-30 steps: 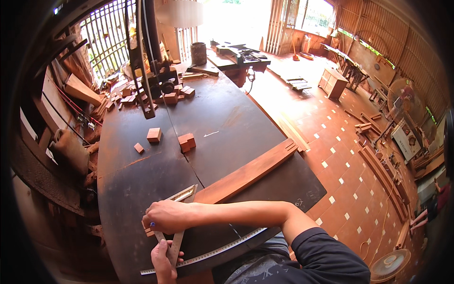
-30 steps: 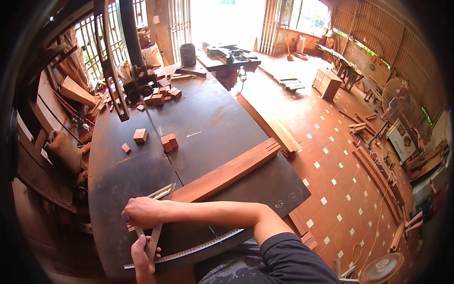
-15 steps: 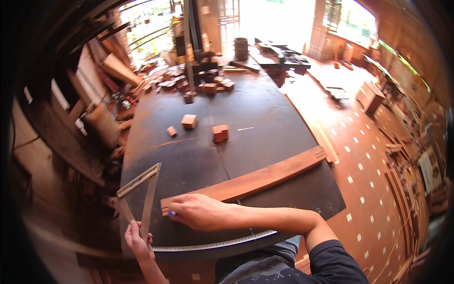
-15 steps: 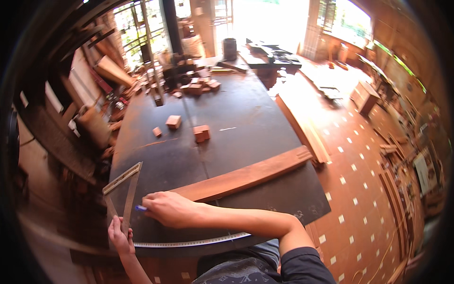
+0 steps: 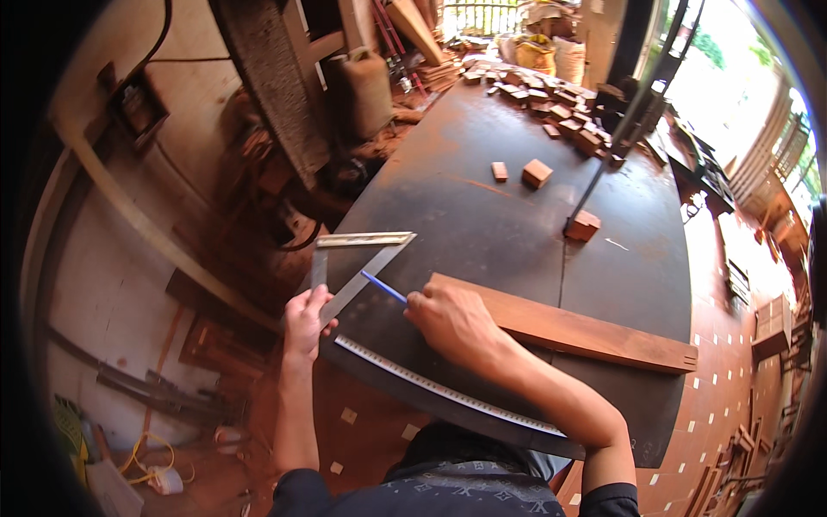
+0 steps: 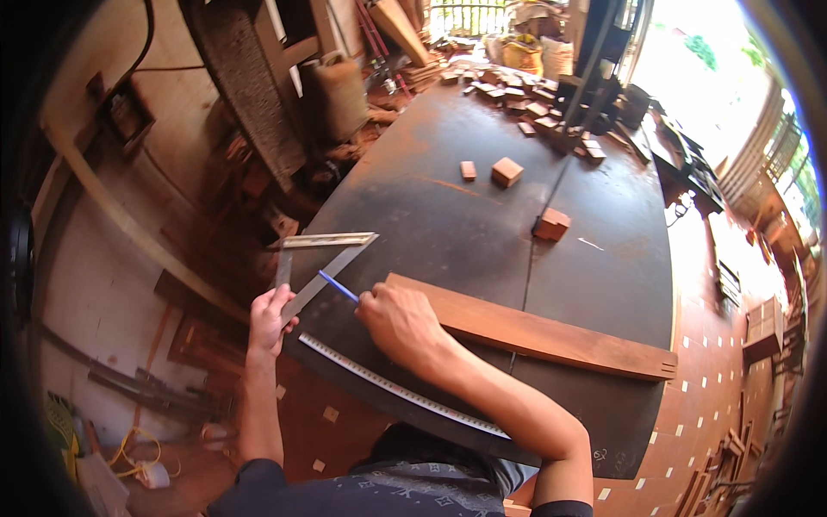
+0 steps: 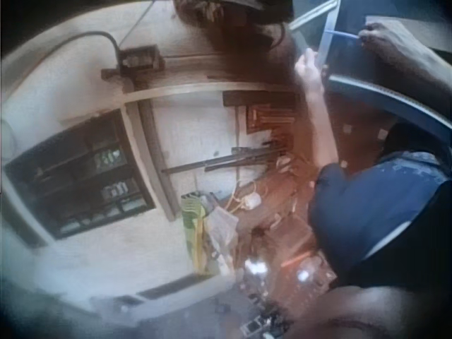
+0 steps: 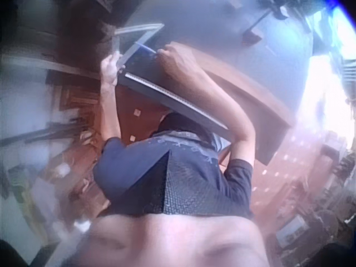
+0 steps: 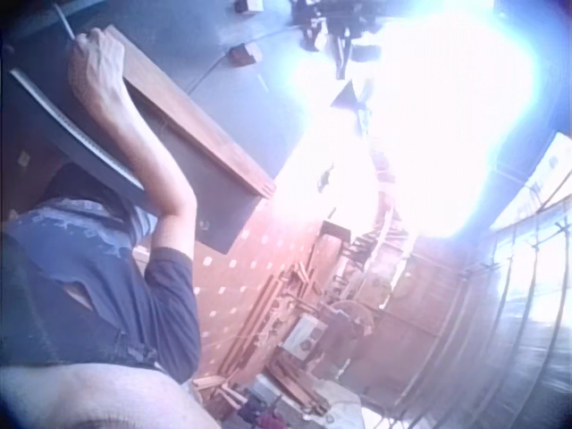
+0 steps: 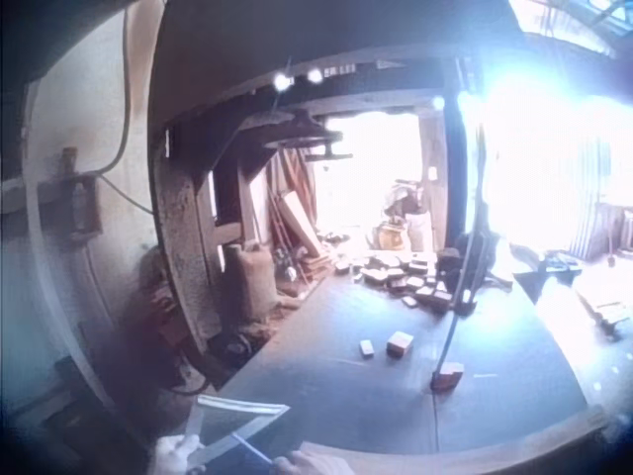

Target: The person measures and marks a wooden plank using a ruler and set square, then cuts it with a bandsaw. They repeat the process with another plank, marking and cutting it similarly.

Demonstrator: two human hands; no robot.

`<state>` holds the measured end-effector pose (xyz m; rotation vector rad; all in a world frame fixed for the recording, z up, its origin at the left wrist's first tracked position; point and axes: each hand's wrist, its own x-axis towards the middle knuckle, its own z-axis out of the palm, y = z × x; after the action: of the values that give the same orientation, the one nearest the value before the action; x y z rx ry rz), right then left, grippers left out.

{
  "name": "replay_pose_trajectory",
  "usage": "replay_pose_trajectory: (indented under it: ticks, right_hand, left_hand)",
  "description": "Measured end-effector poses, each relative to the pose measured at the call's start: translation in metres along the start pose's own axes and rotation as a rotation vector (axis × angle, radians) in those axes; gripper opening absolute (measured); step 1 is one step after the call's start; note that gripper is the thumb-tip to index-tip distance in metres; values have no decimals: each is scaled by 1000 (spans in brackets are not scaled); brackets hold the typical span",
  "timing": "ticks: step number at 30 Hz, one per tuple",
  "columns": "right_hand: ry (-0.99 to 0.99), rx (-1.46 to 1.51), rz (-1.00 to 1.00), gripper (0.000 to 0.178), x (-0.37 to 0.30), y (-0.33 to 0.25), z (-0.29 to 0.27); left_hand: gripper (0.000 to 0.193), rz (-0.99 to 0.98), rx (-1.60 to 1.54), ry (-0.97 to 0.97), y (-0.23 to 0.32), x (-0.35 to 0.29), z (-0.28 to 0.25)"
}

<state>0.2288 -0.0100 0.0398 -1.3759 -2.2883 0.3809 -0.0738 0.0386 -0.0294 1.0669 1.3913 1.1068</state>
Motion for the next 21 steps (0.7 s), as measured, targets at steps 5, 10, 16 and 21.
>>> replay_pose_trajectory:
  ticks: [5,10,16,21]
  right_hand:
    - [107,-62,-74,17,56,10,37]
    - [13,-140,20,12,104,28,57]
    - [172,-252,-62,12,125,29,75]
    - [43,-285,103,12,139,27,76]
  left_hand:
    - [35,-25,41,-37,0,2,-4]
    - [33,20,287,-17,16,4,5]
    - [34,234,629,86,1,20,-9]
    - [35,296,1038,146,12,21,-9]
